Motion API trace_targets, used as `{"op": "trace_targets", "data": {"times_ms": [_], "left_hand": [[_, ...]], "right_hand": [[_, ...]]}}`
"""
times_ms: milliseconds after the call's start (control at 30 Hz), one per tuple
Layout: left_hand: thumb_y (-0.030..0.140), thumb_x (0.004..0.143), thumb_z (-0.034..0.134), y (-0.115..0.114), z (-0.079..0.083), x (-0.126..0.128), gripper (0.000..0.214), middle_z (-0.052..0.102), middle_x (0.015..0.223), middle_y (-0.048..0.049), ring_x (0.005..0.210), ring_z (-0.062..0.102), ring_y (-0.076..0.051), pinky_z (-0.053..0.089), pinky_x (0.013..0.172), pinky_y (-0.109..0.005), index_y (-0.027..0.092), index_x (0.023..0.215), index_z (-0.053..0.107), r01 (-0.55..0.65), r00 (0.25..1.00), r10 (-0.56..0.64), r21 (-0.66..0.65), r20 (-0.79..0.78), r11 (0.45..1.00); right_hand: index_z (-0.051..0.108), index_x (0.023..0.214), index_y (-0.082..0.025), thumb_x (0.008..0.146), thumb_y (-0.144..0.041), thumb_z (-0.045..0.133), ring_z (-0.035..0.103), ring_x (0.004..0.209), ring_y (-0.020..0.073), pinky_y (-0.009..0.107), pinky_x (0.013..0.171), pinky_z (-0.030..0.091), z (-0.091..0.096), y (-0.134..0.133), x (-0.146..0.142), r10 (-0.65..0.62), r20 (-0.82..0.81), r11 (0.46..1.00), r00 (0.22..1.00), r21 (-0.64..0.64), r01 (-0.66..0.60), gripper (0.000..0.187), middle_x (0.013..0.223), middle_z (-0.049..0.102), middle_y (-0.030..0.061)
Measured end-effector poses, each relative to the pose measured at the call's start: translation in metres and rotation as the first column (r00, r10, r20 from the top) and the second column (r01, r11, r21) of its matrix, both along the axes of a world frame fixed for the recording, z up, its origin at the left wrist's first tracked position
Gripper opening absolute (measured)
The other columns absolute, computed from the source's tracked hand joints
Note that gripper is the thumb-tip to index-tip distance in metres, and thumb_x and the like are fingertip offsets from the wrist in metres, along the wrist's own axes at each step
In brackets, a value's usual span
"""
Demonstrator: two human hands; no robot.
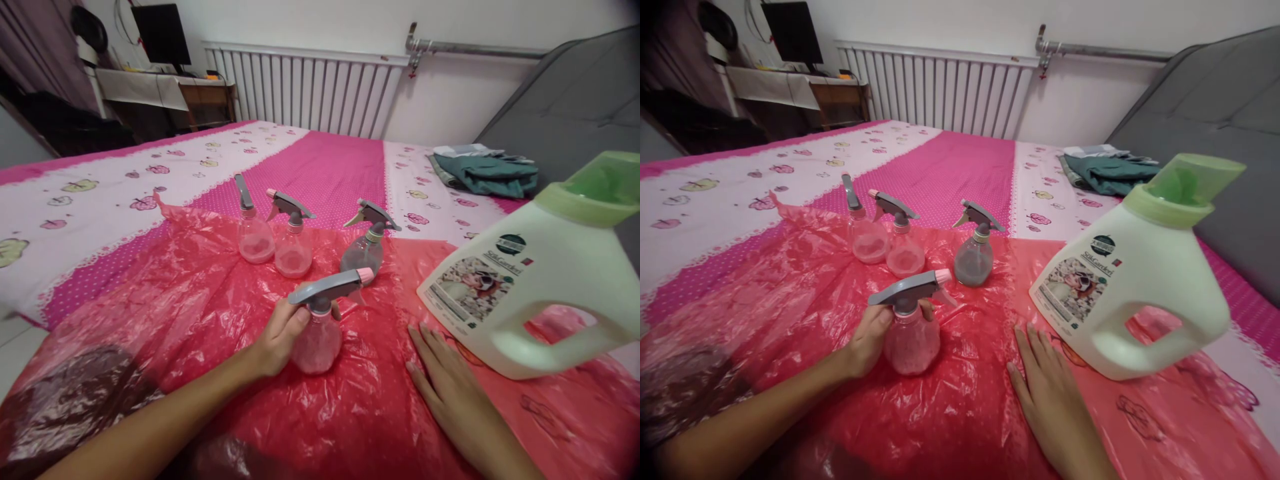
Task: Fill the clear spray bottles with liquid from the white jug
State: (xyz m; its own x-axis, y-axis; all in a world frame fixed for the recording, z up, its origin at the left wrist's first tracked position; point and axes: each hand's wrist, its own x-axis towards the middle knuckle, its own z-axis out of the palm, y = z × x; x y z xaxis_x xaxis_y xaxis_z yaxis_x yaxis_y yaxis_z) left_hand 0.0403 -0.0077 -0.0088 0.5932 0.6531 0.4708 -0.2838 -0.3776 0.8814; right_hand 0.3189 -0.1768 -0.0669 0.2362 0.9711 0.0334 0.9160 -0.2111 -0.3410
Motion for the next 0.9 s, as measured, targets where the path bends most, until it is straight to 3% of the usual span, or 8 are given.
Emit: {"op": "trace_targets", "data": {"times_ms": [133,367,567,900], "left_hand": [[0.055,0.111,0.047,-0.0018,-0.0010,-0.0010,0.049,0.077,0.105,-0.0125,0.096,0.069,-0.026,0.052,0.091,-0.036,0.015,0.113,0.074,0.002,1.000,-0.002,0.001,-0.007,1.000],[0.055,0.108,0.050,0.0012,-0.0057,-0.0005,0.047,0.076,0.106,-0.0114,0.095,0.067,-0.027,0.051,0.091,-0.038,0.017,0.124,0.074,0.031,0.999,-0.031,-0.036,0.006,0.999],[0.057,0.108,0.048,0.0012,-0.0066,0.0002,0.049,0.074,0.107,-0.0138,0.102,0.068,-0.031,0.049,0.096,-0.041,0.016,0.109,0.074,0.009,1.000,-0.010,-0.019,-0.027,1.000],[0.053,0.109,0.050,0.0011,-0.0069,0.0016,0.044,0.074,0.102,-0.0124,0.097,0.068,-0.029,0.051,0.094,-0.041,0.017,0.107,0.074,-0.019,1.000,0.019,-0.015,-0.024,1.000]], "right_hand": [[0.050,0.161,-0.013,0.107,-0.058,0.030,0.038,0.158,0.0351,0.061,0.128,0.034,-0.0013,-0.0012,0.0020,0.015,0.024,1.000,1.000,0.007,-0.015,0.073,0.169,0.041,0.0159],[0.047,0.162,-0.008,0.107,-0.058,0.024,0.035,0.159,0.0382,0.065,0.128,0.032,-0.0044,-0.0013,-0.0023,-0.001,0.040,1.000,0.999,0.005,0.001,0.077,0.170,0.039,0.0194],[0.046,0.163,-0.008,0.108,-0.057,0.021,0.035,0.160,0.0370,0.064,0.128,0.032,-0.0086,-0.0022,-0.0026,0.008,0.057,1.000,0.998,0.022,-0.009,0.078,0.170,0.039,0.0183],[0.048,0.161,-0.008,0.108,-0.059,0.019,0.037,0.159,0.0371,0.062,0.128,0.035,-0.0065,-0.0024,-0.0029,0.009,0.077,1.000,0.997,0.010,-0.009,0.080,0.169,0.041,0.0180]]}}
